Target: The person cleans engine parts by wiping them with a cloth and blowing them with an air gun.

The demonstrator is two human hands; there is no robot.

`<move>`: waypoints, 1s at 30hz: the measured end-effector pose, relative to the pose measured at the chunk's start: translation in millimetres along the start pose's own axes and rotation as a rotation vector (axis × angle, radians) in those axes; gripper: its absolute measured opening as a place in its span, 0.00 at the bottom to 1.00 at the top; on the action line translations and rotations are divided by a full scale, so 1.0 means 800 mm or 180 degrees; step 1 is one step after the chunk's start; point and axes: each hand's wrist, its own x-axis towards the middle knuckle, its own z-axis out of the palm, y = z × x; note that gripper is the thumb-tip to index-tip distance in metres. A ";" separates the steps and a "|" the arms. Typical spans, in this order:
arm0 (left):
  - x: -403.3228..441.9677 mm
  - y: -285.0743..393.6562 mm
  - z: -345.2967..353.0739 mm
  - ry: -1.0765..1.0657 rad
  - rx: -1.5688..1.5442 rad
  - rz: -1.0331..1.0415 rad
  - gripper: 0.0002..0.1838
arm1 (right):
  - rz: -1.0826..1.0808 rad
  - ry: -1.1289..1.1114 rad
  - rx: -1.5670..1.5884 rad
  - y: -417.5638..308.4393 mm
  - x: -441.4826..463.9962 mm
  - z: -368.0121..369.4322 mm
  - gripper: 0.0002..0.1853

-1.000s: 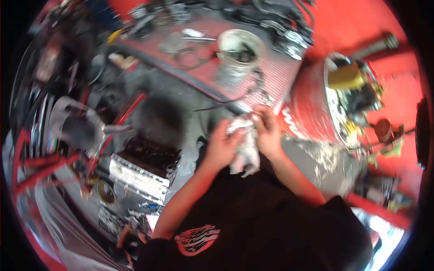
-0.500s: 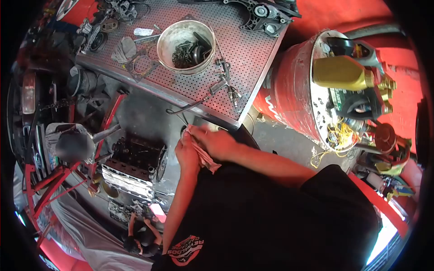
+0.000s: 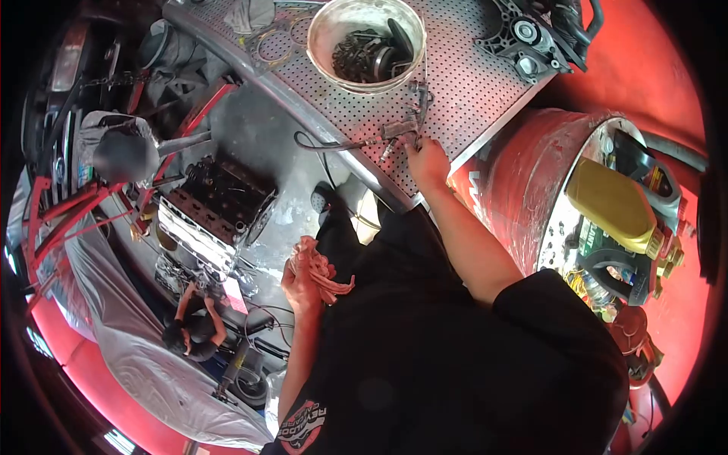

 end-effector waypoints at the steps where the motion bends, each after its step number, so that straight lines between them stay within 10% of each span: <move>1: 0.001 -0.002 -0.004 -0.0021 0.0294 -0.0016 0.19 | 0.0175 -0.0286 -0.0284 0.004 0.003 0.000 0.20; 9: 0.021 0.003 -0.045 -0.0652 0.0315 0.0105 0.18 | 0.0041 0.0355 -0.0330 0.005 0.006 0.026 0.22; 14: 0.036 0.059 -0.017 -0.1055 -0.0042 0.0650 0.19 | 0.0430 -0.0715 0.3542 -0.079 -0.133 -0.035 0.11; 19: 0.023 0.049 -0.007 -0.1522 0.1839 0.2567 0.12 | 0.0663 -0.0590 0.4637 -0.180 -0.282 -0.042 0.07; 24: 0.006 0.077 -0.067 -0.2162 0.0762 0.1308 0.07 | -0.0102 -0.0646 0.4687 -0.171 -0.355 -0.019 0.08; 26: 0.006 0.084 -0.078 -0.2229 -0.0532 -0.0392 0.08 | -0.0622 -0.0401 0.4178 -0.182 -0.384 -0.015 0.08; 30: 0.053 0.043 -0.134 -0.1933 -0.0414 -0.0305 0.11 | -0.1645 -0.0306 0.3793 -0.189 -0.421 -0.009 0.06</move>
